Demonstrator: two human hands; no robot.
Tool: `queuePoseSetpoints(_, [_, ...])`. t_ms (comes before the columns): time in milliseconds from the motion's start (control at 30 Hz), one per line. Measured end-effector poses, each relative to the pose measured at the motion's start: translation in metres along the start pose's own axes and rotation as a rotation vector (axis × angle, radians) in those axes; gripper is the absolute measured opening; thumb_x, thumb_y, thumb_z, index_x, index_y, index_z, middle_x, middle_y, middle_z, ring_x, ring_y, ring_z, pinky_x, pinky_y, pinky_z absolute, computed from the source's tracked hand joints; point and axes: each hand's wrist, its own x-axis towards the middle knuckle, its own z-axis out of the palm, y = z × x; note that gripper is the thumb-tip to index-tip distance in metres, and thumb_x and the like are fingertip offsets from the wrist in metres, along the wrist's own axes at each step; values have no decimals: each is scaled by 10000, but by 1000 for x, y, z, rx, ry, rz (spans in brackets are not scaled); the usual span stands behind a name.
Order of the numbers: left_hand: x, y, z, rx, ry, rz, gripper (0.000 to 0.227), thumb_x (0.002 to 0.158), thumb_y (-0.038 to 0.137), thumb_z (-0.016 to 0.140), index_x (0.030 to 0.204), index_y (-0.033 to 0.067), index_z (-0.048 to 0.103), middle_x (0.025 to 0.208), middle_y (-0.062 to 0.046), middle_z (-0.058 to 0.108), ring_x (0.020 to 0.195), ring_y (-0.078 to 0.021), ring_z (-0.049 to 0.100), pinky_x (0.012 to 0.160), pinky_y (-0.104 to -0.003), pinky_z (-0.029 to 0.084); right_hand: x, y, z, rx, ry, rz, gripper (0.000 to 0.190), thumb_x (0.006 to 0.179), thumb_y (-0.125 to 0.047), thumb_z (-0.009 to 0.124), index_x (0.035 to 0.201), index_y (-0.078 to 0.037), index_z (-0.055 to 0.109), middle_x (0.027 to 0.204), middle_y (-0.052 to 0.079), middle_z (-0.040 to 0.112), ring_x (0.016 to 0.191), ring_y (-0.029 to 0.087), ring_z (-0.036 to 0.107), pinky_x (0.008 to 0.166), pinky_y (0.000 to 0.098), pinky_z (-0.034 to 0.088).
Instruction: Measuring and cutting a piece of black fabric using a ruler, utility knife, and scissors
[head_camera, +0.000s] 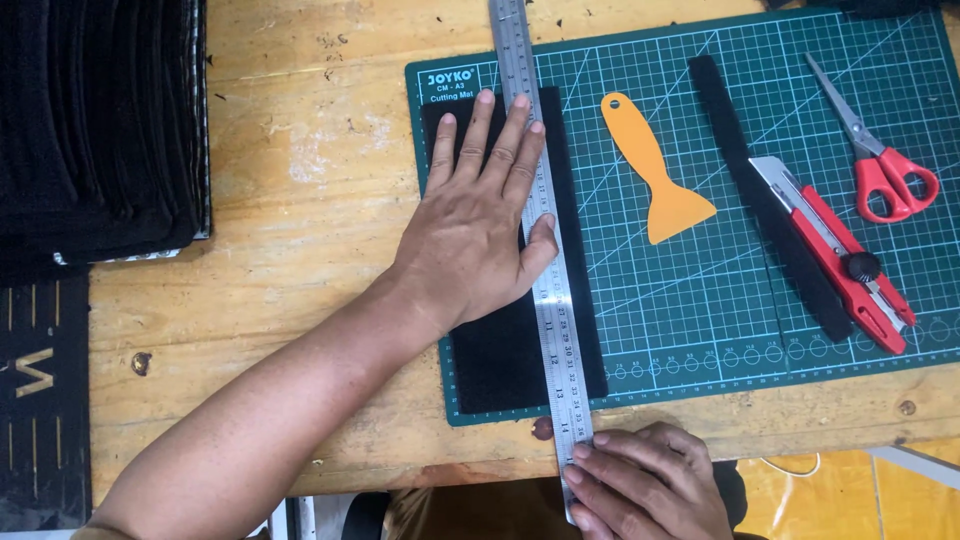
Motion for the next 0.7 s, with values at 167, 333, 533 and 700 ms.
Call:
queuePoseSetpoints(167, [0, 0, 0, 10, 1, -2, 756, 1040, 466, 250, 1643, 19, 160, 1715, -180, 40, 1576, -384, -41, 1271, -556, -74, 20, -7, -13, 25, 52, 20, 209, 949, -392, 675, 1060, -245, 774, 1186, -26, 752, 1107, 121, 726, 864, 230, 579])
queuePoseSetpoints(333, [-1, 0, 0, -10, 25, 6, 758, 1036, 457, 271, 1639, 7, 180, 1715, -187, 59, 1578, -391, -29, 1275, -561, -69, 7, 3, -8, 2, -12, -41, 265, 946, -417, 694, 1171, -278, 711, 1262, -22, 716, 1264, 176, 639, 955, 319, 587])
queuePoseSetpoints(533, [0, 0, 1, -8, 31, 3, 754, 1031, 468, 260, 1628, 11, 202, 1710, -191, 57, 1575, -388, -35, 1272, -562, -58, -7, 2, -8, -35, -54, -1, 444, 919, -431, 759, 1320, -303, 618, 1366, -12, 655, 1282, 218, 660, 936, 346, 614])
queuePoseSetpoints(700, [1, 0, 2, -15, 59, 8, 755, 1018, 473, 285, 1617, 17, 223, 1708, -186, 79, 1578, -379, -23, 1269, -562, -66, -23, 9, -1, -157, -105, -22, 450, 937, -518, 697, 1330, -313, 622, 1410, -75, 639, 1324, 174, 607, 940, 339, 509])
